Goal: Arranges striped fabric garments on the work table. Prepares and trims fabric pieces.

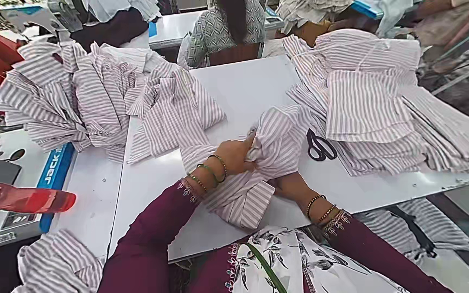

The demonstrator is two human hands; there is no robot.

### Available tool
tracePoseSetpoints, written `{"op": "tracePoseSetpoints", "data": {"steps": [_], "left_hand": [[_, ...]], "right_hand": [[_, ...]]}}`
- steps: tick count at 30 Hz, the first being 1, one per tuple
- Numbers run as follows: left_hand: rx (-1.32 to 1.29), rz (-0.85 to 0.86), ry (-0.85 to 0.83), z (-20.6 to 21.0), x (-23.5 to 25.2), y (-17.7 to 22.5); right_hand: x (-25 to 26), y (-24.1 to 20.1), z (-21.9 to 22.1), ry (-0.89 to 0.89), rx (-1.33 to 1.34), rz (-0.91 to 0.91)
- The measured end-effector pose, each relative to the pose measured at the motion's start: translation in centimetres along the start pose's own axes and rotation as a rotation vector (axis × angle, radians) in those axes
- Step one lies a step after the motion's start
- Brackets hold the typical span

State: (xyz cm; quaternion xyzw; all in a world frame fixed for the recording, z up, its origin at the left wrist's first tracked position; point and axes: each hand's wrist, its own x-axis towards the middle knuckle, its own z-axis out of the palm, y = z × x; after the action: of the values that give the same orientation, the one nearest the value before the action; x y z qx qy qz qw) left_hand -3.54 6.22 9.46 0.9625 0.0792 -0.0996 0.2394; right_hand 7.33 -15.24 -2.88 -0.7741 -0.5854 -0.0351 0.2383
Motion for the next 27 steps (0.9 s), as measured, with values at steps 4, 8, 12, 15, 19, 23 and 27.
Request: {"op": "tracePoseSetpoints", "data": {"steps": [4,8,12,15,19,23,27], "left_hand": [[0.051,-0.003,0.81,-5.9,-5.2,-3.1],[-0.057,-0.507,0.902,-13.8,-4.6,-7.5],[-0.166,-0.748,0.906,-12.3,1.2,-16.4],[-0.149,-0.717,0.752,-6.5,3.1,-18.0],[-0.166,-0.726,0.495,0.6,1.4,-14.2],[-0.216,-0.695,0.264,5.3,-5.9,-9.8],[-0.28,-0.716,0.33,9.9,-13.1,-6.8]], "right_hand": [[1.7,1.5,0.3,0.032,0.057,0.139],[2.9,2.1,0.4,0.005,0.033,0.146],[3.2,2.7,0.8,0.072,-0.016,0.143],[3.6,3.1,0.7,0.086,-0.031,0.135],[3.8,3.3,0.5,0.076,0.005,0.13],[4.2,4.0,0.3,0.044,0.032,0.073],[4.6,3.7,-0.6,-0.036,0.081,0.04]]}}
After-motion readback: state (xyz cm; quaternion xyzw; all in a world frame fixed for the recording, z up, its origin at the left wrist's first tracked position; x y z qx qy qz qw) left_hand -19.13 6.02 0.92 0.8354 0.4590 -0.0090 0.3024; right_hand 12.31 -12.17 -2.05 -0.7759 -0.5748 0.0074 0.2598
